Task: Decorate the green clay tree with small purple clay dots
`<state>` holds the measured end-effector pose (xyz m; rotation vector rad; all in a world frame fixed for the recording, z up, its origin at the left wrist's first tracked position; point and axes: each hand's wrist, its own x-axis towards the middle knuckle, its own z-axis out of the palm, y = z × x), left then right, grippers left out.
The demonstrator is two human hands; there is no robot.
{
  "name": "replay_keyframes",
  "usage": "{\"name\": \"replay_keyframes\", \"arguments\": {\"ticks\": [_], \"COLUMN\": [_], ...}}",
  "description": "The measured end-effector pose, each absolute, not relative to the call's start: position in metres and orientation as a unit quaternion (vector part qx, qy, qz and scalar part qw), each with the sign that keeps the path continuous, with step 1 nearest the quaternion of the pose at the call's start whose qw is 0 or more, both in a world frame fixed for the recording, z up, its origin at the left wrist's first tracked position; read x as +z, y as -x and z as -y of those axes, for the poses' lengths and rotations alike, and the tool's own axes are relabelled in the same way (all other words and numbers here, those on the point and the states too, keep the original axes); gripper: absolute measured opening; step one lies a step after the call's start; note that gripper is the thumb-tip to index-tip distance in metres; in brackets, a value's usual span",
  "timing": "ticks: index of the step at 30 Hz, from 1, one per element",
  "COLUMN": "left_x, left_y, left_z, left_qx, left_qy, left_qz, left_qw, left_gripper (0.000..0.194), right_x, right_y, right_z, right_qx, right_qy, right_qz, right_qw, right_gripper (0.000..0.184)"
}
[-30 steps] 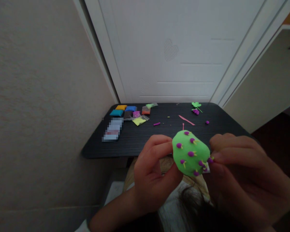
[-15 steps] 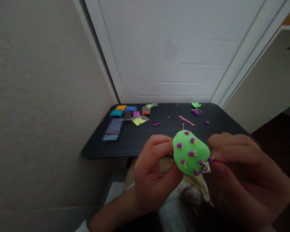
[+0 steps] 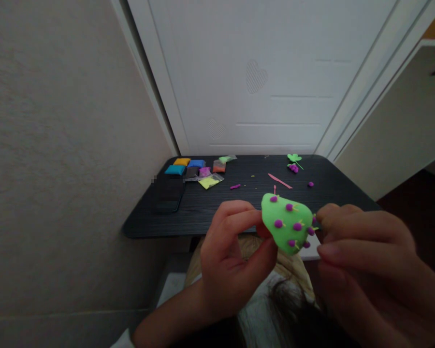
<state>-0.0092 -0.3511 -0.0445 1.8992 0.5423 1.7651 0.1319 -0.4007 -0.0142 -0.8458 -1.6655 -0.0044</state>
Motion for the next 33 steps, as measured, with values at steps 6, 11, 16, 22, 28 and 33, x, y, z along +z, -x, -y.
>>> {"name": "replay_keyframes", "arguments": {"ticks": [6,11,16,22,28,33], "left_x": [-0.044,-0.046,-0.053,-0.078,-0.109,-0.128], "left_y": [0.01,0.01,0.003,0.004,0.001,-0.009], "left_z": [0.35,0.353,0.34,0.284,0.206,0.146], "left_qx": [0.647,0.647,0.661,0.658,0.576,0.495], "left_qy": [-0.699,-0.689,-0.591,-0.492,-0.55,-0.609], "left_qz": [-0.21,-0.215,-0.213,-0.282,-0.358,-0.406], "left_qw": [0.222,0.245,0.411,0.496,0.487,0.469], "left_gripper": [0.037,0.037,0.03,0.023,0.031,0.025], "right_x": [-0.02,-0.021,-0.019,-0.066,-0.147,-0.166], "right_y": [-0.129,-0.125,-0.132,-0.171,-0.228,-0.238], "right_z": [0.404,0.401,0.392,0.337,0.281,0.275], "right_qx": [-0.006,-0.006,-0.087,-0.064,0.084,0.129], "right_qy": [0.396,0.393,0.38,0.509,0.656,0.663], "right_qz": [0.71,0.694,0.691,0.604,0.514,0.499], "right_qw": [0.582,0.603,0.609,0.61,0.546,0.542], "right_gripper": [0.025,0.019,0.025,0.008,0.026,0.031]}}
